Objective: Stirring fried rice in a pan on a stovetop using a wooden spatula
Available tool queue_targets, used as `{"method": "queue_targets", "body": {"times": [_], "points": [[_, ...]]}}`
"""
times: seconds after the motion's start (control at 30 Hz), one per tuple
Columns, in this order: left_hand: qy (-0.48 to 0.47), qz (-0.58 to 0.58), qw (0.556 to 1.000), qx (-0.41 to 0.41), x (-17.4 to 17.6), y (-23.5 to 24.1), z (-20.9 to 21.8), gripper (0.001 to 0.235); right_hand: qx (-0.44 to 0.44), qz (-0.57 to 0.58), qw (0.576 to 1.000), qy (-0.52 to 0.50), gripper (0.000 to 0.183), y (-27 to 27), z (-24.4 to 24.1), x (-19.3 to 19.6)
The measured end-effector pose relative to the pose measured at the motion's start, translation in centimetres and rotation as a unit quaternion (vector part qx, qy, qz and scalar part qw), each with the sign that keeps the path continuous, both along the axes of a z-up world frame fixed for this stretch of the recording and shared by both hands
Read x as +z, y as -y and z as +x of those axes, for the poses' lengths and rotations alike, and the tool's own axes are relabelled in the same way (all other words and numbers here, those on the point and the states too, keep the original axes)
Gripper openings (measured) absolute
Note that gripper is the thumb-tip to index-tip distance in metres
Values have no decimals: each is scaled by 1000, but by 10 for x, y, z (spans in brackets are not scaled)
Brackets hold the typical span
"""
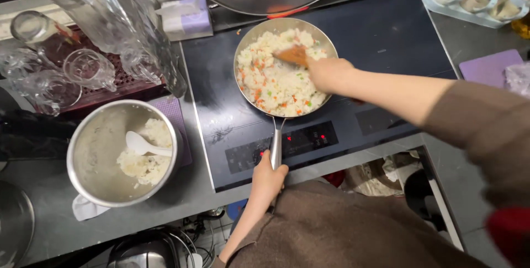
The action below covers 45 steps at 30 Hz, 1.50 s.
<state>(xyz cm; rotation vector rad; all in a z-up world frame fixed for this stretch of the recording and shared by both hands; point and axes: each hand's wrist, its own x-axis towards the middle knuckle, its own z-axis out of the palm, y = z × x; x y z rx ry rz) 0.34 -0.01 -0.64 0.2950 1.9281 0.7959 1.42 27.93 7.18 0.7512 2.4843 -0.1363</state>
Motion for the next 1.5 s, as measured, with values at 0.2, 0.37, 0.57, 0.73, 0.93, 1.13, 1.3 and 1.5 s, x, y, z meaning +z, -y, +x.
{"method": "queue_targets", "body": {"times": [0.2,0.37,0.57,0.73,0.93,1.13,1.3,1.5], "points": [[6,10,1000,12,7,0,-1,73,37,4,998,50,46,2,22,12],[16,14,1000,5,12,2,1,72,20,-1,999,34,45,-4,13,-36],[7,16,1000,5,11,-2,-1,73,-7,-20,1000,-11,43,27,30,17],[-20,3,1000,-20,-22,-1,1,75,-2,-9,998,-66,48,-10,10,-31],[17,6,1000,5,16,-3,-3,74,35,-91,992,-86,42,-8,22,79],[52,-24,998,-9,21,-5,-5,81,-59,-29,985,158,46,0,40,158],[50,-16,999,-6,17,-4,-3,40,-80,-34,969,231,43,0,30,179],[48,-6,999,-9,7,-2,-1,37,-77,-85,945,307,46,5,10,163]]}}
